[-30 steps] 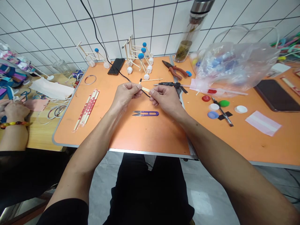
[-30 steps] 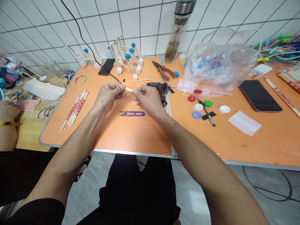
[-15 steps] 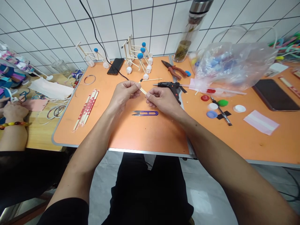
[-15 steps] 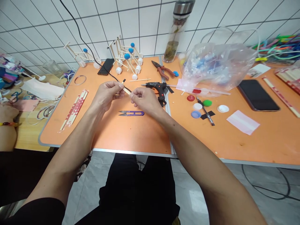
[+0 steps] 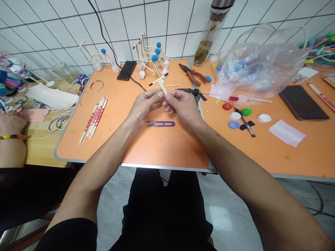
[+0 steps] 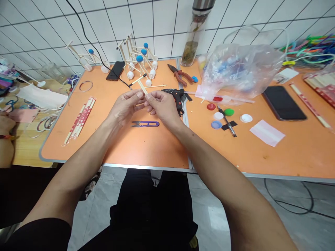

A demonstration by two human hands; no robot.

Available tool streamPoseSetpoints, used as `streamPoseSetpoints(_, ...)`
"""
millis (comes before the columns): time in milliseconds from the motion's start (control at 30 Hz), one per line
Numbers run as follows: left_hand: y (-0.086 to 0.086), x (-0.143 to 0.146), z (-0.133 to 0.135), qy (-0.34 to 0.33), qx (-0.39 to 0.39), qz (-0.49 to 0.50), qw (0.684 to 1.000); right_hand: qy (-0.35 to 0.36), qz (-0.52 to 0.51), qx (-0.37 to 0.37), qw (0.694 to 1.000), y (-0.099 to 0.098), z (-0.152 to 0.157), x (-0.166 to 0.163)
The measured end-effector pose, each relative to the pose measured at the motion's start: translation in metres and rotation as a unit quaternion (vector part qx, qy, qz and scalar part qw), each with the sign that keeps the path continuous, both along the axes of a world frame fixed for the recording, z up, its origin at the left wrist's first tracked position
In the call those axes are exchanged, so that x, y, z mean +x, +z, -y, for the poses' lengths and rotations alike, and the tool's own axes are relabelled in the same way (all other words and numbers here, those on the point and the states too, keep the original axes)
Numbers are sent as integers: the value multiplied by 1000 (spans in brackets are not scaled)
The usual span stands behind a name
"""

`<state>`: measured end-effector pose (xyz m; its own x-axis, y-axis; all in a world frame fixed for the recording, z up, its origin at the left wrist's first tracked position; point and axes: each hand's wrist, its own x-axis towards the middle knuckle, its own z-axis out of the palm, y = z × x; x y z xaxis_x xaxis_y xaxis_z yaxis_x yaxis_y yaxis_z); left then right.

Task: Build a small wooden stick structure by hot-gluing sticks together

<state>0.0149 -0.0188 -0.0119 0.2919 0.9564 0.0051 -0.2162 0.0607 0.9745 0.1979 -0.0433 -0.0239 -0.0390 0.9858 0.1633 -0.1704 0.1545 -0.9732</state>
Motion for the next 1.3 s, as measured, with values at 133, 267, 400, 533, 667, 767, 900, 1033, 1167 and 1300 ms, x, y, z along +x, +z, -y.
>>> streamPoseSetpoints(133,-4,7,0,27,1,19,999,13,20,13,1000,1,2,-4)
streamPoseSetpoints(267,-4,13,2,55,-8,26,998,17,28,17,999,0,3,-7)
streamPoseSetpoints(400,1,15,5,75,-23,30,996,22,50,11,998,1,5,-9)
streamPoseSetpoints(533,10,7,2,106,-32,28,993,15,89,2,996,2,5,-8)
streamPoseSetpoints(667,15,-4,-7,144,-36,16,989,-42,180,61,981,1,4,-4)
streamPoseSetpoints(767,15,-9,-13,160,-39,6,986,-86,338,159,924,-1,8,-2)
streamPoseSetpoints(900,10,-14,-20,172,-36,6,984,-78,497,234,832,-2,13,-2)
streamPoseSetpoints(1033,5,-18,-26,171,-33,2,985,-82,540,234,804,0,12,3)
streamPoseSetpoints(1167,0,-20,-31,181,-32,-9,983,-91,552,231,796,3,6,9)
streamPoseSetpoints(1300,-1,-24,-33,186,-29,-19,982,-78,567,237,785,6,9,9)
